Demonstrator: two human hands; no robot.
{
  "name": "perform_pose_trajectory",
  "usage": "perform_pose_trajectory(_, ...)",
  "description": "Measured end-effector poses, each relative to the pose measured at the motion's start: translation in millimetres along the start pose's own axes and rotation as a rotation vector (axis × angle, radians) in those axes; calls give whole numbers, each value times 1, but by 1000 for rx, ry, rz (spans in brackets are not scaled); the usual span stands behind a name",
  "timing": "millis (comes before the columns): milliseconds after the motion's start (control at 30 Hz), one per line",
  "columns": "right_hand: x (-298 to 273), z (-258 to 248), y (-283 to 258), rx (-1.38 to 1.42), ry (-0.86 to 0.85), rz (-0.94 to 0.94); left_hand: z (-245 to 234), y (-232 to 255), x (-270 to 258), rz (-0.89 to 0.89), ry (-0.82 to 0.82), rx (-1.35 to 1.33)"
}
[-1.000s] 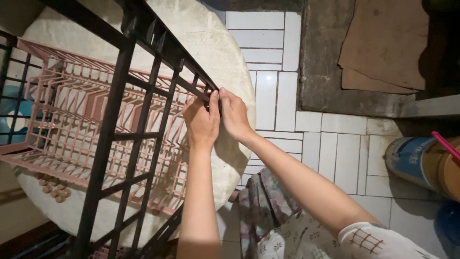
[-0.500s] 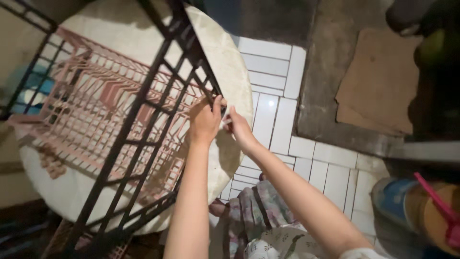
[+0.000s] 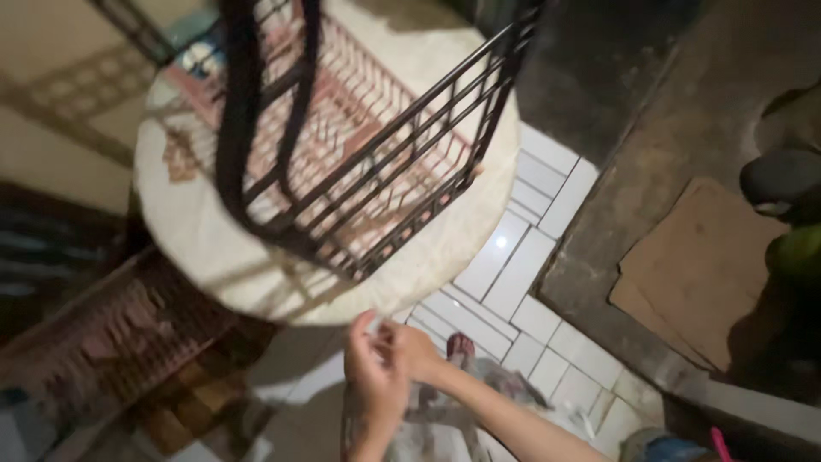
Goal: The person assembles a wire dish rack by hand on a round table. They connect black side frames to a pink base grid, then attach the remaining side frame and secure the joints with small fasteners.
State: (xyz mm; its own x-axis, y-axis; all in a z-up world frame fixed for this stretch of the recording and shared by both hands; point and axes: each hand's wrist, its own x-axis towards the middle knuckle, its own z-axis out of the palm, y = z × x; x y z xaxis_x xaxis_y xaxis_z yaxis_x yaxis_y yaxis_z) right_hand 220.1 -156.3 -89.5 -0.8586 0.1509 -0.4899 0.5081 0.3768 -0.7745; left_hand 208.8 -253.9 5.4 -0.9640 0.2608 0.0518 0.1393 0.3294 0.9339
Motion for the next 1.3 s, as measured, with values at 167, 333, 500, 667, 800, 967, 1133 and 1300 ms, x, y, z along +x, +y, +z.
perform_pose_trajectory(167,23,55,-87,-456,79,-424,-111,-73,-16,-251,130,124)
perform_pose_trajectory(333,111,84,-138,-733,348,-446,-174,-125,31,-162,75,216)
perform_pose_trajectory(500,170,105,-144,-749,530,-395,-205,-148,75,43,-107,329)
perform_pose_trajectory(667,177,107,-136,-587,464,-257,-210,-97,115,35,-237,256)
perform_pose_trajectory(800,136,112,-119,-406,551,-402,-180,-56,153,384,-326,180)
perform_pose_trajectory(967,51,110,-102,3,600,-439,-105,-42,195,835,-419,475)
perform_pose_trajectory(1133,3,86,-100,203,773,-30,-82,-48,213,1021,-498,473)
perform_pose_trajectory(1300,7,62,-97,502,1023,41,-78,-48,204,1012,-525,378)
